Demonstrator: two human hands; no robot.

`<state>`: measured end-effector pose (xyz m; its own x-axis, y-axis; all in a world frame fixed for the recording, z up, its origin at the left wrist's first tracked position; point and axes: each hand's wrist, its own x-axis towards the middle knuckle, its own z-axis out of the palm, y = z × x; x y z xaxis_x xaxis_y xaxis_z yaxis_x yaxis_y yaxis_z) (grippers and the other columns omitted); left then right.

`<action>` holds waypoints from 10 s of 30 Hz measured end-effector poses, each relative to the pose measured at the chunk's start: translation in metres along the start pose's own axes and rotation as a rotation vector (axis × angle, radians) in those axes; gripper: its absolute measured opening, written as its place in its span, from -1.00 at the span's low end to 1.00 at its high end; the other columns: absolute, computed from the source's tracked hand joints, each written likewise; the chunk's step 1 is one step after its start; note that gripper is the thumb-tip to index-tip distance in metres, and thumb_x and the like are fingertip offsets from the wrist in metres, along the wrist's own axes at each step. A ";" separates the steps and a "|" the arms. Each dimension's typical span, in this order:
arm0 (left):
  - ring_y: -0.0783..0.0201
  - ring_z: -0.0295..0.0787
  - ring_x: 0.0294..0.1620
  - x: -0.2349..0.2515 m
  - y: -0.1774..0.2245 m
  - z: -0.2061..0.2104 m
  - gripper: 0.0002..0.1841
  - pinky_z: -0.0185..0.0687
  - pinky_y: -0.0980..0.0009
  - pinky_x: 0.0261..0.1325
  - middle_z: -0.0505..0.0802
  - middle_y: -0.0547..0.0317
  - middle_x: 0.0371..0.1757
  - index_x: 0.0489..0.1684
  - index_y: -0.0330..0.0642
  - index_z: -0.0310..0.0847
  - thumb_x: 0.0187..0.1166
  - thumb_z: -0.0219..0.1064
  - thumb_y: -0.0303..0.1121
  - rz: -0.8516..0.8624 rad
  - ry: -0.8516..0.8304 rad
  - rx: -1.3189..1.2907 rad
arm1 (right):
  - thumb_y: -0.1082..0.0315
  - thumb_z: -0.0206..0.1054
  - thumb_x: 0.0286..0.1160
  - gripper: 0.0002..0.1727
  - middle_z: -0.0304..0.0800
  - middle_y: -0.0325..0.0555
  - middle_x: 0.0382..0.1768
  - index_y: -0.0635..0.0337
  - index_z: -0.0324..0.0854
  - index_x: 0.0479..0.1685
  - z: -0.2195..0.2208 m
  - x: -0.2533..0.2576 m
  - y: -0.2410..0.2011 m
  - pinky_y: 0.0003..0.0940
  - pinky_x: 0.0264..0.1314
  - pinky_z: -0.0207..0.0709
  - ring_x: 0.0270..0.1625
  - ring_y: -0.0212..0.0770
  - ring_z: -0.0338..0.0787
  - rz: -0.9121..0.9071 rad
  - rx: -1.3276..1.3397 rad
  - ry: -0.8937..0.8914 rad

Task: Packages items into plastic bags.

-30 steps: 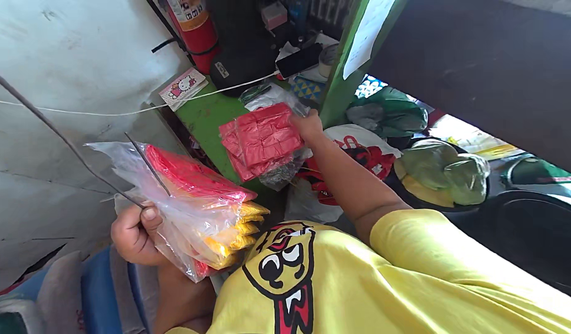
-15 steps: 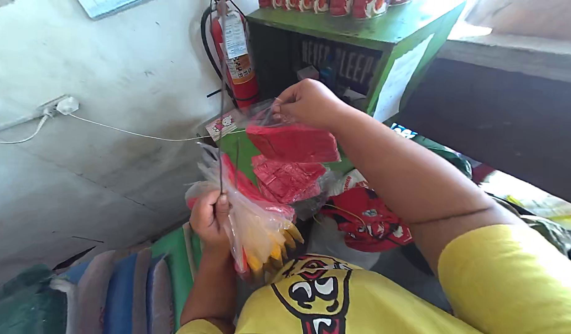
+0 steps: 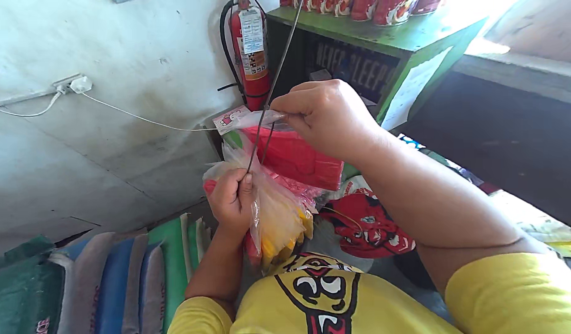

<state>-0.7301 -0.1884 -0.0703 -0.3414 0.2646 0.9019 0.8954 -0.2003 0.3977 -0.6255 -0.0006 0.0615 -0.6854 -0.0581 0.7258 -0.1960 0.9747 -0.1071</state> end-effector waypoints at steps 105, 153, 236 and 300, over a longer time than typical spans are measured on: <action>0.64 0.65 -0.27 -0.005 0.008 -0.001 -0.82 0.62 0.69 -0.13 0.73 0.31 -0.27 -0.14 -0.28 0.65 0.79 0.19 -0.37 -0.041 0.044 0.000 | 0.33 0.60 0.32 -0.81 0.80 -0.41 -0.41 0.01 0.72 -0.16 -0.034 0.049 -0.018 -0.61 -0.32 0.56 -0.41 -0.61 0.68 0.371 0.337 -0.347; 0.78 0.68 -0.19 -0.031 0.006 -0.055 -0.83 0.60 0.75 -0.07 0.79 0.65 -0.24 -0.13 0.00 0.72 0.78 0.24 -0.20 -0.012 0.127 0.013 | 0.18 0.02 0.87 -0.56 0.74 0.37 0.08 0.45 0.51 0.29 0.101 -0.046 0.139 0.28 0.32 0.55 0.21 0.28 0.77 0.719 0.176 -0.398; 0.78 0.65 -0.21 -0.026 0.000 -0.064 -0.83 0.58 0.76 -0.08 0.77 0.60 -0.26 -0.12 -0.05 0.70 0.79 0.22 -0.25 0.012 0.081 -0.032 | 0.20 0.11 0.82 -0.60 0.77 0.38 0.11 0.40 0.60 0.26 0.143 -0.093 0.161 0.33 0.36 0.54 0.23 0.32 0.78 0.922 0.195 -0.332; 0.70 0.69 -0.15 0.007 -0.001 0.009 -0.84 0.66 0.68 -0.02 0.77 0.53 -0.17 -0.04 -0.02 0.67 0.80 0.21 -0.21 0.002 -0.130 -0.365 | 0.51 0.31 0.58 -0.80 0.81 -0.15 -0.35 0.36 0.76 -0.40 0.026 -0.043 -0.007 -0.57 -0.05 0.61 -0.20 -0.51 0.74 -0.068 0.799 0.161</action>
<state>-0.7303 -0.1776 -0.0661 -0.2796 0.3760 0.8834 0.7278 -0.5171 0.4504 -0.6130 -0.0105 0.0133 -0.5568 -0.0203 0.8304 -0.7157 0.5191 -0.4672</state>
